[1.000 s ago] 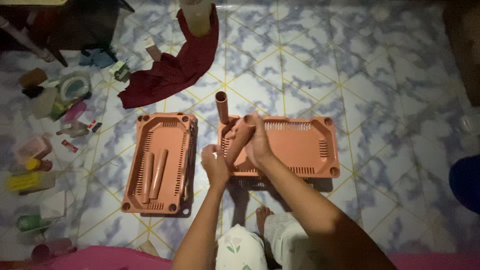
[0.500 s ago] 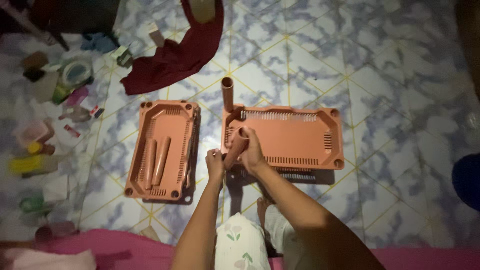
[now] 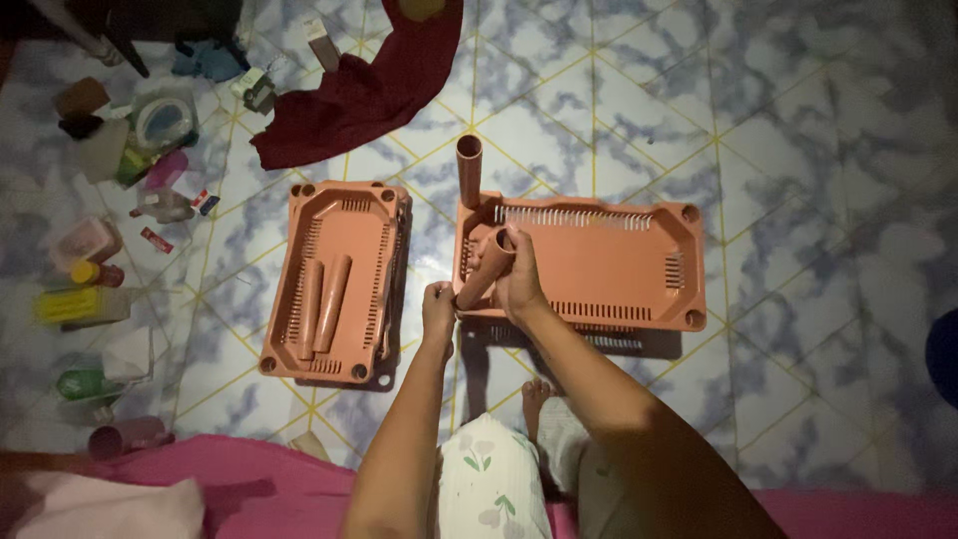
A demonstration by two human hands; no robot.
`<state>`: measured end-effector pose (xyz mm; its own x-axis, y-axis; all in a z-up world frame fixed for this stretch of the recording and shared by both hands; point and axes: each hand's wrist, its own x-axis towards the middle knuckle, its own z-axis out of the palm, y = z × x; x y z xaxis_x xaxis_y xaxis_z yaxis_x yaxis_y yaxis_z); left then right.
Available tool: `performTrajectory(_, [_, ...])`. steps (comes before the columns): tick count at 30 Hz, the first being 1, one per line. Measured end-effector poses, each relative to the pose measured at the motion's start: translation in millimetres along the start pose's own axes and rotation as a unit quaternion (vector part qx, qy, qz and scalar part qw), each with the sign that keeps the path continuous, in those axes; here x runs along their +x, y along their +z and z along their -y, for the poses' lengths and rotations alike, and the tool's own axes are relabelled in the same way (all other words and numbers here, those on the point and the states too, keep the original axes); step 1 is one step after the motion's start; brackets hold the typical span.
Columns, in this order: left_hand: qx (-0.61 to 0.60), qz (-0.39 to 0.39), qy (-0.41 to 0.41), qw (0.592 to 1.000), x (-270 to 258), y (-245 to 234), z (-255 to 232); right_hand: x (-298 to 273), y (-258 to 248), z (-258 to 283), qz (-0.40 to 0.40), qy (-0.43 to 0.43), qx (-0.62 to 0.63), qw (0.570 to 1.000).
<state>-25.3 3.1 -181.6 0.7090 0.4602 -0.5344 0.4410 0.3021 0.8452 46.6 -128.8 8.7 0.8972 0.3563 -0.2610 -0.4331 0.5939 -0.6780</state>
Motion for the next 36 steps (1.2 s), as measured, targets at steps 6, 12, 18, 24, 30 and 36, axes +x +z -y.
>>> performTrajectory(6, [-0.015,0.023,-0.057,0.998,-5,-4,-6,-1,3,-12,0.119,-0.068,-0.137,0.981])
performTrajectory(12, [-0.019,0.039,-0.077,0.996,-13,-9,-19,-4,-1,-28,0.12,-0.033,-0.15,0.981])
performTrajectory(18, [-0.048,0.061,-0.086,0.993,-12,-5,-27,-17,-7,-35,0.173,-0.029,-0.195,0.965])
performTrajectory(24, [-0.041,0.061,-0.066,0.995,-17,-11,-14,-28,-5,-56,0.104,0.001,-0.235,0.966])
performTrajectory(30, [-0.074,0.062,-0.062,0.993,-18,-2,-22,-19,-11,-48,0.155,-0.028,-0.244,0.957])
performTrajectory(36, [-0.032,0.059,-0.045,0.997,5,3,-14,-27,-8,-43,0.165,-0.017,-0.259,0.952])
